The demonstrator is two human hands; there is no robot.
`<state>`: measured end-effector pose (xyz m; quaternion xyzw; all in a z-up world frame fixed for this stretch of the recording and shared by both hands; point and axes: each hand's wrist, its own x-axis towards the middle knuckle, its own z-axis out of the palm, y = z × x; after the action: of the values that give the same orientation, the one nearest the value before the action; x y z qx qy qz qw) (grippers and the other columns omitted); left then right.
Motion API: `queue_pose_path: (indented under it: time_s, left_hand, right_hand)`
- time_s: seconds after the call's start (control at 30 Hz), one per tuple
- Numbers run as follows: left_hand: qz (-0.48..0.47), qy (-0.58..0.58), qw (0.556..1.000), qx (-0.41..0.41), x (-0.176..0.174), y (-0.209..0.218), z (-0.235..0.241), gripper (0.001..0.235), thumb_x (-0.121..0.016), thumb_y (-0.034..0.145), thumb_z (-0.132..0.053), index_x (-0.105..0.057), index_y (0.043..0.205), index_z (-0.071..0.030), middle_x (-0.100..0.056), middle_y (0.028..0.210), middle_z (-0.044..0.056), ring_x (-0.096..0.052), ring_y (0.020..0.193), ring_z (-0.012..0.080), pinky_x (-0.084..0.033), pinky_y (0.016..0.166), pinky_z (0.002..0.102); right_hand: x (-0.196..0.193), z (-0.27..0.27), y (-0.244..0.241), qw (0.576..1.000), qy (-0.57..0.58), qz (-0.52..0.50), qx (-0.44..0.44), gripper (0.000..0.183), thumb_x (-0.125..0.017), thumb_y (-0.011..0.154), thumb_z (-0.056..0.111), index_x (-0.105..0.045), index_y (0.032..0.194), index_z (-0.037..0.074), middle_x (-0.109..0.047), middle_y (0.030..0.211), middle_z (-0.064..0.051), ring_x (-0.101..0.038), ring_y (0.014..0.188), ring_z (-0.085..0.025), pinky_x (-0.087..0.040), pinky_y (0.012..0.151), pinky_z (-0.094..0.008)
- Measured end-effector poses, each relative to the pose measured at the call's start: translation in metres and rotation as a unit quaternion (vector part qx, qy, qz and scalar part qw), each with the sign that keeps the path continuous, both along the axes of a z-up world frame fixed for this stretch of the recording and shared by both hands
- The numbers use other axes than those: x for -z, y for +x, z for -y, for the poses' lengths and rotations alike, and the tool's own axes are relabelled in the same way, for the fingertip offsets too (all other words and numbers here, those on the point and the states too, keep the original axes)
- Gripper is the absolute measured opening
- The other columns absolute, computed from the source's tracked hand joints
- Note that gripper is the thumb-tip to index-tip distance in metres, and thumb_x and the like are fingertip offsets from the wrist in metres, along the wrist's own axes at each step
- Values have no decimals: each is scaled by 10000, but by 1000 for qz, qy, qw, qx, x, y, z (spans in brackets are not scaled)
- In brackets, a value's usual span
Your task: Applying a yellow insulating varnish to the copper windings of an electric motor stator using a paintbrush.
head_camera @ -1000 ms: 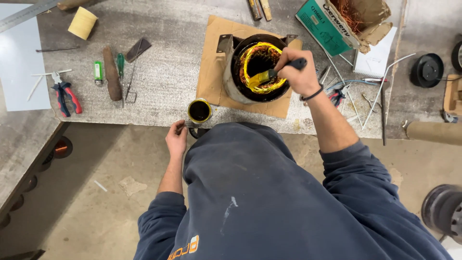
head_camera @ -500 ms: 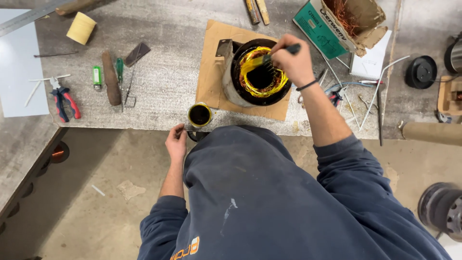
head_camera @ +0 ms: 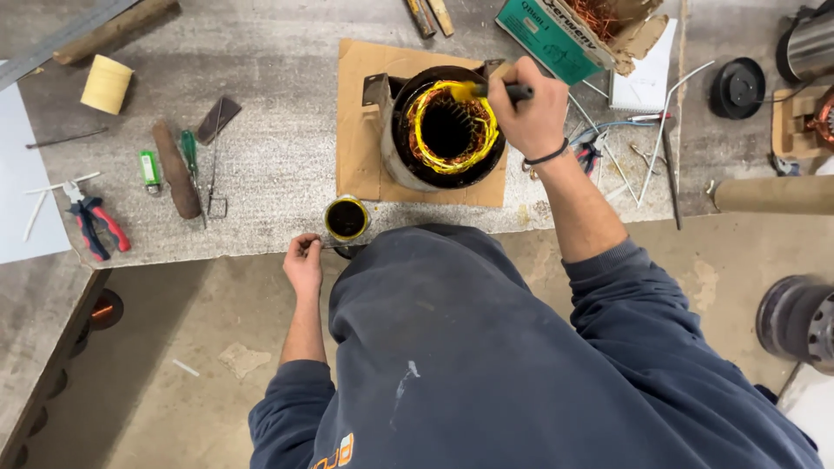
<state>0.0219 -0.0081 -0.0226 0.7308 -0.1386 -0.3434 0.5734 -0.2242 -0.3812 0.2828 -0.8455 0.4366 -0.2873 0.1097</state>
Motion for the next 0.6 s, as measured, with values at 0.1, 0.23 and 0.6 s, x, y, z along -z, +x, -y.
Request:
queue_pose_path:
  time_s: [0.1, 0.23, 0.6]
  left_hand:
    - [-6, -14, 1000, -3, 4, 4, -2, 99, -669, 961, -19, -693, 1049, 17, -731, 980, 42, -676, 882, 89, -552, 820, 240]
    - [-40, -35, 999, 0, 10, 13, 4, 94, -663, 953, -10, -681, 1037, 29, -720, 964, 52, -680, 844, 107, -593, 768, 270]
    - [-100, 1, 994, 34, 14, 30, 3, 105, -662, 941, 17, -680, 1040, 45, -719, 935, 88, -700, 767, 153, -614, 718, 304]
  right_hand:
    - [-3, 1, -5, 994, 6, 80, -73, 258, -742, 1007, 204, -577, 870, 61, -633, 703, -135, -656, 613, -306, -484, 558, -401]
    - [-5, 15, -18, 999, -34, -28, -9, 293, -755, 1017, 219, -586, 837, 59, -569, 574, -109, -603, 515, -294, -449, 501, -390]
    - [30, 10, -76, 950, 234, 171, 116, 369, -667, 1060, 219, -538, 780, 17, -594, 578, -46, -638, 505, -127, -489, 480, -299]
